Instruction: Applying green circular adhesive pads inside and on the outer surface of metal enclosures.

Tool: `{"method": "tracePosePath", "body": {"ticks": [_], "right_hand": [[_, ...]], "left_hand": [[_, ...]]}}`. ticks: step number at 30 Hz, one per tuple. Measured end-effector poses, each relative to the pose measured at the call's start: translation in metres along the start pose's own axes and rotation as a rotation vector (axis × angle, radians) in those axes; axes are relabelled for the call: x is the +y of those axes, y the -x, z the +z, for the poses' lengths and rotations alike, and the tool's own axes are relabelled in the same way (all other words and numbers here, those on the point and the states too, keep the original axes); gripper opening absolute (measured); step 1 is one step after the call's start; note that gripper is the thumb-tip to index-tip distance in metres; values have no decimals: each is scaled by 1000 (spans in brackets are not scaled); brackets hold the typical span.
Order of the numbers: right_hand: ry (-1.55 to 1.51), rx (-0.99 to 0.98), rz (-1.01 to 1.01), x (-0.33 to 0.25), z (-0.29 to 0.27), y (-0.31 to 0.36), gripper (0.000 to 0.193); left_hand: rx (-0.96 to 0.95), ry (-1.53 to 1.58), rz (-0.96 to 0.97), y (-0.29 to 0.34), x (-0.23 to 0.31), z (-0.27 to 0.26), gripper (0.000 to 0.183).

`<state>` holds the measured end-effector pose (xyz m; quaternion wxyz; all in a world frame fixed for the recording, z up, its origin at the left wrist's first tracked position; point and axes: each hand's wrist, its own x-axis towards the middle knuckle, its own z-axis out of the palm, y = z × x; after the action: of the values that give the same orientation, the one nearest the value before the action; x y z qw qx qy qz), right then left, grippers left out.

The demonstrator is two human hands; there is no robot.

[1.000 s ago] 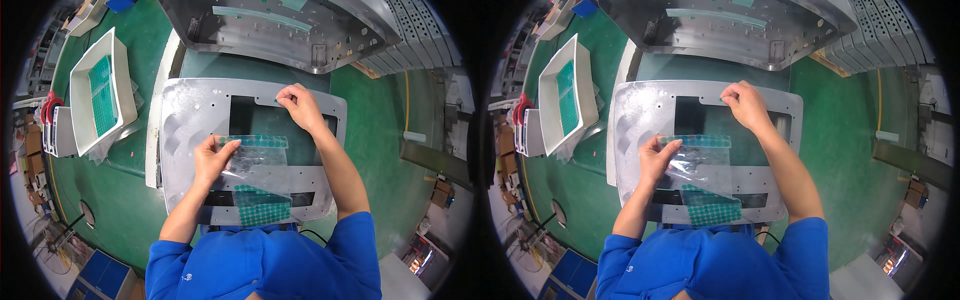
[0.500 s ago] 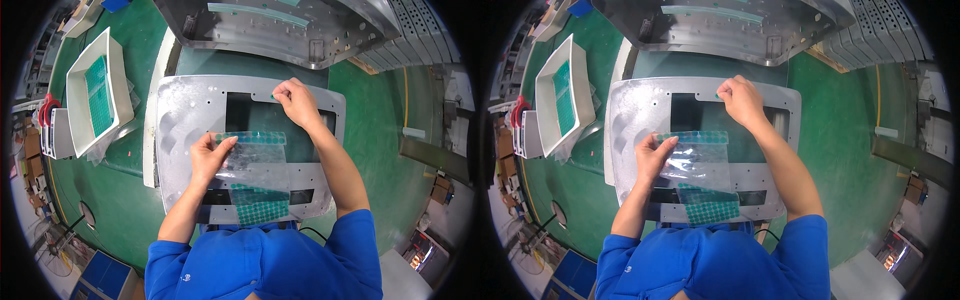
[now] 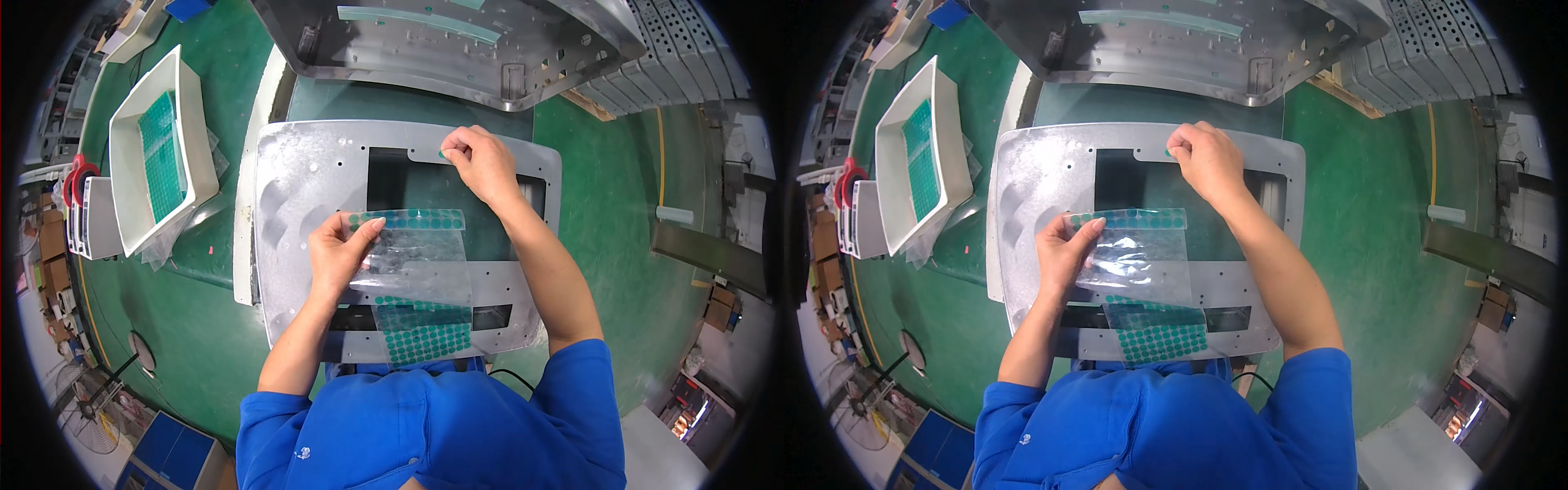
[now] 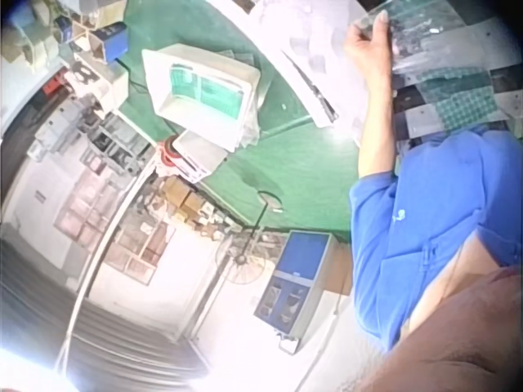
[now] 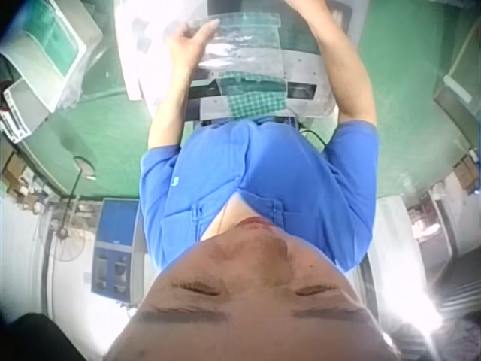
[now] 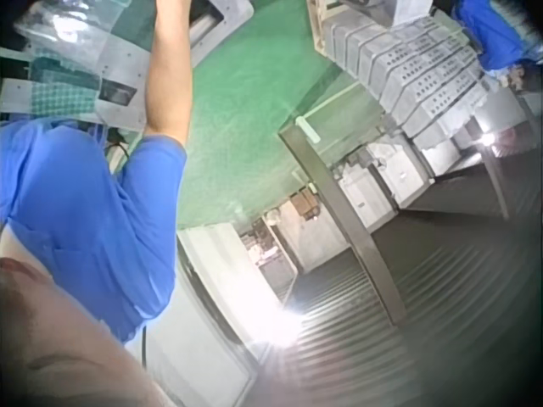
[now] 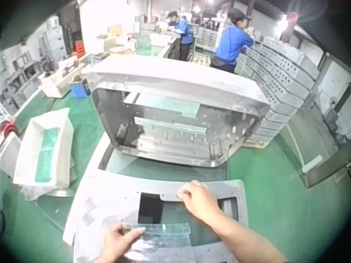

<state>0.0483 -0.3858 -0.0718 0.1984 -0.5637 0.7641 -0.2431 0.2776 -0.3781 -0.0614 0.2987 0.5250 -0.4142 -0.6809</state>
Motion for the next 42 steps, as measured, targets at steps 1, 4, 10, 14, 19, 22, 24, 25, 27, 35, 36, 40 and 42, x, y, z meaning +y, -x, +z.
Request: {"method": "tracePosePath", "body": {"ticks": [1, 4, 10, 14, 19, 22, 24, 25, 27, 35, 36, 40, 42], "right_hand": [[-57, -39, 40, 0, -3, -1, 7], [-144, -93, 117, 3, -9, -8, 9], [-592, -234, -78, -5, -25, 16, 13], [-538, -260, -270, -38, -54, 89, 15], [-300, 107, -231, -16, -53, 135, 11], [-236, 255, -243, 1, -58, 150, 9], [-448, 379, 9, 32, -68, 149, 6], [-425, 384, 159, 53, -76, 148, 5], [-404, 363, 315, 90, -80, 147, 4], [-349, 224, 335, 117, -75, 139, 6], [-343, 223, 339, 117, -75, 138, 6], [-295, 224, 348, 116, -74, 136, 5], [-270, 226, 354, 116, -74, 136, 6]], "left_hand": [[0, 12, 3, 2, 0, -1, 16], [-5, 46, 46, 10, 3, -3, 14], [-86, -29, 272, 32, 11, -2, 9], [-165, 2, 202, 44, 16, 15, 9], [-270, -60, 100, 44, 7, 50, 9], [-281, -71, -1, 41, -4, 71, 13], [-305, -36, 6, 38, -10, 82, 13], [-313, -18, 11, 37, -13, 85, 13], [-332, -14, -5, 36, -19, 89, 13], [-314, -28, -36, 36, -27, 91, 13], [-310, -24, -39, 36, -28, 91, 13], [-306, -3, -39, 36, -32, 93, 13], [-306, -3, -35, 37, -32, 94, 13]]}}
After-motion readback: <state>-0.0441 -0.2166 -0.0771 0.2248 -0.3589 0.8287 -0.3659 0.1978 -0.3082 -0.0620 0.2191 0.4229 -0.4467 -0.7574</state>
